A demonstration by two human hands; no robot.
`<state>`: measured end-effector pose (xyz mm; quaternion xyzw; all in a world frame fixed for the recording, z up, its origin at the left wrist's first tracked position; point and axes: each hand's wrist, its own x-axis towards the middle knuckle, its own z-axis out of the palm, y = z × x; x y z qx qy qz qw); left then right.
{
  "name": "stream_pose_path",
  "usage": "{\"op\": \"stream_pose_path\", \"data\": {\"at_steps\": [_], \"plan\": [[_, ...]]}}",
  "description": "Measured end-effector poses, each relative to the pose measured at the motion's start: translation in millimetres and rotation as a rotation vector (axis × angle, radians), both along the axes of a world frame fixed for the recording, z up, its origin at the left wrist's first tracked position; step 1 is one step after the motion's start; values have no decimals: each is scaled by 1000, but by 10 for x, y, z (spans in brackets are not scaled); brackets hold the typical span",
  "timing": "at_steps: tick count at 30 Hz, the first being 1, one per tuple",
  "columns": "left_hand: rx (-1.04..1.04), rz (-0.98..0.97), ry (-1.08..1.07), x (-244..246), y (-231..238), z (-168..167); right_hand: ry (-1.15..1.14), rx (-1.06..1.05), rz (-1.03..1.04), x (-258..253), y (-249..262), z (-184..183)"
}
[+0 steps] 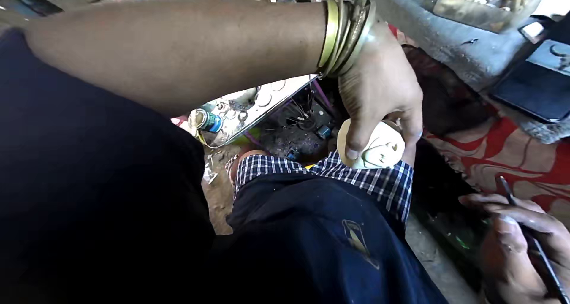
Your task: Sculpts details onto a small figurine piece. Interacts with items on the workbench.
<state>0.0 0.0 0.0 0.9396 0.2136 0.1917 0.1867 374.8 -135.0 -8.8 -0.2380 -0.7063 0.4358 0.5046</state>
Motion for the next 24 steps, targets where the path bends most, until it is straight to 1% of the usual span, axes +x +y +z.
{"op": "stream_pose_path", "data": {"at_steps": [1,4,5,6,7,8,9,10,11,12,14,15,17,19,21,24], "plan": [[-12,4,-69,-45,-34,-15,-5,5,-15,10,3,-7],[-134,-3,97,-259,-214,131,-11,0,-27,34,7,-18],[-197,-7,127,-229,-349,237,-27,-10,-20,51,-5,-15],[-310,-4,110,-79,-496,391,-53,-15,-29,76,-16,-5],[-449,41,96,153,-639,600,-71,-21,-45,101,-28,5],[-586,147,100,346,-818,801,-80,-30,-64,115,-34,9],[-675,325,62,489,-1029,930,-69,-42,-73,118,-33,-4],[-711,497,-14,574,-1180,896,-57,-58,-75,115,-31,-28],[-739,629,-146,639,-1276,748,-53,-75,-72,116,-35,-50],[-775,720,-314,715,-1333,563,-54,-91,-74,119,-35,-64],[-826,799,-637,904,-1368,243,-59,-107,-81,127,-13,-80],[-829,818,-736,996,-1373,138,-55,-116,-90,128,-2,-85],[-831,830,-846,1138,-1353,34,-40,-136,-111,121,38,-73],[-805,835,-867,1204,-1312,29,-39,-153,-129,119,91,-18],[-796,787,-871,1209,-1275,48,-60,-145,-136,120,147,39],[-866,688,-925,1210,-1230,57,-75,-80,-171,106,250,66]]}}
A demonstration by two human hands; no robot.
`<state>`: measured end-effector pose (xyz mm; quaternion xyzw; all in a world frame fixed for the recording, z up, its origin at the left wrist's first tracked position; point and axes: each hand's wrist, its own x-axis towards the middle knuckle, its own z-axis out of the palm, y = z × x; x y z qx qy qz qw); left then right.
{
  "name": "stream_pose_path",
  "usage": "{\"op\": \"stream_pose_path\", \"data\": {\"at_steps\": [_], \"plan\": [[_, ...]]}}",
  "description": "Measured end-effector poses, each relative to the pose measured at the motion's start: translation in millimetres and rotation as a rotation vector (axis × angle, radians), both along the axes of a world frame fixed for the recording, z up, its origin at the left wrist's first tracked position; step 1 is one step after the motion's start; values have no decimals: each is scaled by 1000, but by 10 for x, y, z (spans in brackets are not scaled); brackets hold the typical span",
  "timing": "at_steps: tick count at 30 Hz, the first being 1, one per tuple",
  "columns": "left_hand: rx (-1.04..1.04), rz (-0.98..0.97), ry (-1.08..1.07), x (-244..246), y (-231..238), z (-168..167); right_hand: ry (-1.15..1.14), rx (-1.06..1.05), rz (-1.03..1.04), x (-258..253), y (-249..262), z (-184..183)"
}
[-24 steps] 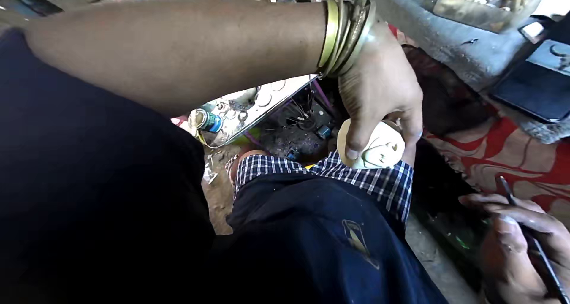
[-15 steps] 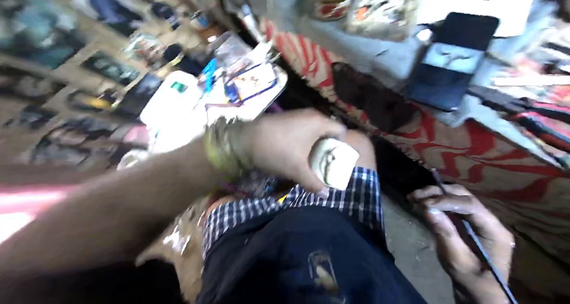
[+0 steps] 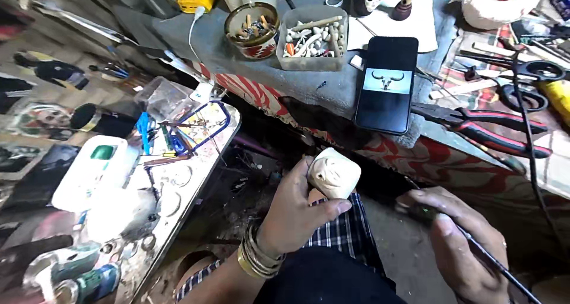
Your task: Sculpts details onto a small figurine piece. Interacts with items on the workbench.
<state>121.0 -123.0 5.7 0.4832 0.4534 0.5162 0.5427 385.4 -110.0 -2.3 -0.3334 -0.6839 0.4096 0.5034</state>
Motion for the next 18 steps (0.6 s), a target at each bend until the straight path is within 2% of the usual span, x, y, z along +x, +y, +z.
{"op": "stream_pose_path", "data": {"at_steps": [2,8,18], "plan": [[2,-9,6,12,10,-11,-22,31,-46,-4,52,15],[30,29,238,43,92,53,38,62,-90,-51,129,139],[69,-67,209,153,137,270,177,104,55,-277,105,366]]}}
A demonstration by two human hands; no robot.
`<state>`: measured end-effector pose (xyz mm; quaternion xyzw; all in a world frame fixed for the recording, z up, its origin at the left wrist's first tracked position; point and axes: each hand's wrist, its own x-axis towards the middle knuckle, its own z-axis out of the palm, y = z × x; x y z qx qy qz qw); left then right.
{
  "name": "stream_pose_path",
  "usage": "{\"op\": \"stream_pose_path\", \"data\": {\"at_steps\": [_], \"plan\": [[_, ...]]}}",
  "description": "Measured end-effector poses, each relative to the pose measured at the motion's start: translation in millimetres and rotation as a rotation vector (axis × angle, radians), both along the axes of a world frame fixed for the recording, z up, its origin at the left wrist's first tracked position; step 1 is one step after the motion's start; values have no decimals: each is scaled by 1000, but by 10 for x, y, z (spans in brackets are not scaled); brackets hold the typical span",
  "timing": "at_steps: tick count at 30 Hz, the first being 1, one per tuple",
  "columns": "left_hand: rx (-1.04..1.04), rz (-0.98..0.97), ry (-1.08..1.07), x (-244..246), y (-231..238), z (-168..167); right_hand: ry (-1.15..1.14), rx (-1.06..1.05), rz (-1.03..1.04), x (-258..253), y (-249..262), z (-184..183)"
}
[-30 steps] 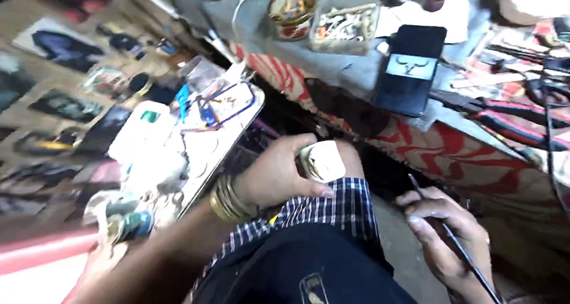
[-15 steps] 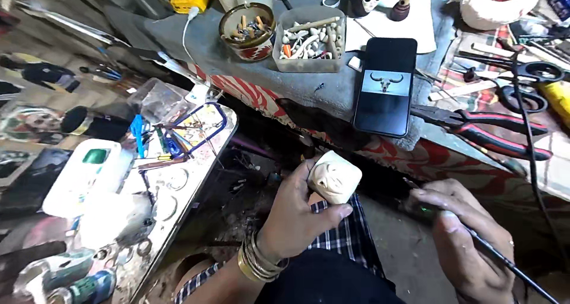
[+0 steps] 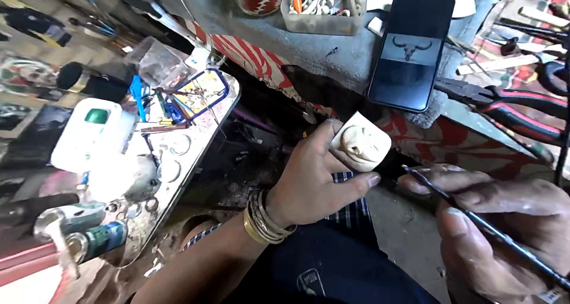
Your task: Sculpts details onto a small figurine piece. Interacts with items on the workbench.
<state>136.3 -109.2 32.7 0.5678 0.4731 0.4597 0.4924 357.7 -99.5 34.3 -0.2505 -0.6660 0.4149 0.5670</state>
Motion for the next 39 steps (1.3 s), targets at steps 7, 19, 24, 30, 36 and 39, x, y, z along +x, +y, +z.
{"op": "stream_pose_path", "data": {"at_steps": [7,19,24,30,36,39], "plan": [[48,-177,-120,-73,26,7,-42,91,5,33,-19,-4],[142,-88,40,54,-32,76,-102,177,1,125,-10,38],[148,-61,72,43,-57,109,-130,187,23,121,-34,49],[179,-48,83,61,-71,120,-161,220,-5,111,-43,56],[194,-40,106,67,-89,116,-194,229,-18,119,-68,60],[198,-42,105,65,-91,110,-188,241,-31,109,-68,45]]}}
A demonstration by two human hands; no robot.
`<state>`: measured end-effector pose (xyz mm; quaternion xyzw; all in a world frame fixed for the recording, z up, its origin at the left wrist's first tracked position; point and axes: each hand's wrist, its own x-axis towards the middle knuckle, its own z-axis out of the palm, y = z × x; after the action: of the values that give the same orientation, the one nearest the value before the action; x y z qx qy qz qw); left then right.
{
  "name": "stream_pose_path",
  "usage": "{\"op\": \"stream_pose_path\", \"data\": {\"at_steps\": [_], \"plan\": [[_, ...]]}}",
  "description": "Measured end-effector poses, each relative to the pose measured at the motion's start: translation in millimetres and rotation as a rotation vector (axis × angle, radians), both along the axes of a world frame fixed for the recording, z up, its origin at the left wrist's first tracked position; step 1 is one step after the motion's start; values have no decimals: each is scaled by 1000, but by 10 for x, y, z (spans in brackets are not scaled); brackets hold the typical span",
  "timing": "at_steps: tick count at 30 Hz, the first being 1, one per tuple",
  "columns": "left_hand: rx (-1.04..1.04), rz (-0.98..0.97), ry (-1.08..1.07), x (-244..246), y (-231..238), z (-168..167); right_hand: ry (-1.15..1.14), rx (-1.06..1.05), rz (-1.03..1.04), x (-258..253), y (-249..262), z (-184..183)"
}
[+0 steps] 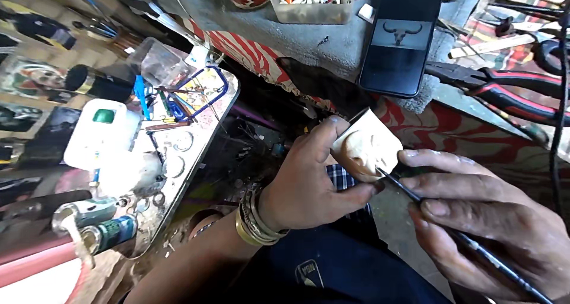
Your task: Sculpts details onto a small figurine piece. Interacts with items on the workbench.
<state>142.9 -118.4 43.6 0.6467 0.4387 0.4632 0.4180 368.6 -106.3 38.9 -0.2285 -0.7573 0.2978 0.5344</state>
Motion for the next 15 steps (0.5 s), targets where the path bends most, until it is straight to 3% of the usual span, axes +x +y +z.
{"op": "stream_pose_path", "data": {"at_steps": [10,15], "plan": [[0,-20,14,-25,4,3,60,-55,37,24,3,21],[-15,-74,-82,-58,12,17,139,-109,27,128,34,42]]}}
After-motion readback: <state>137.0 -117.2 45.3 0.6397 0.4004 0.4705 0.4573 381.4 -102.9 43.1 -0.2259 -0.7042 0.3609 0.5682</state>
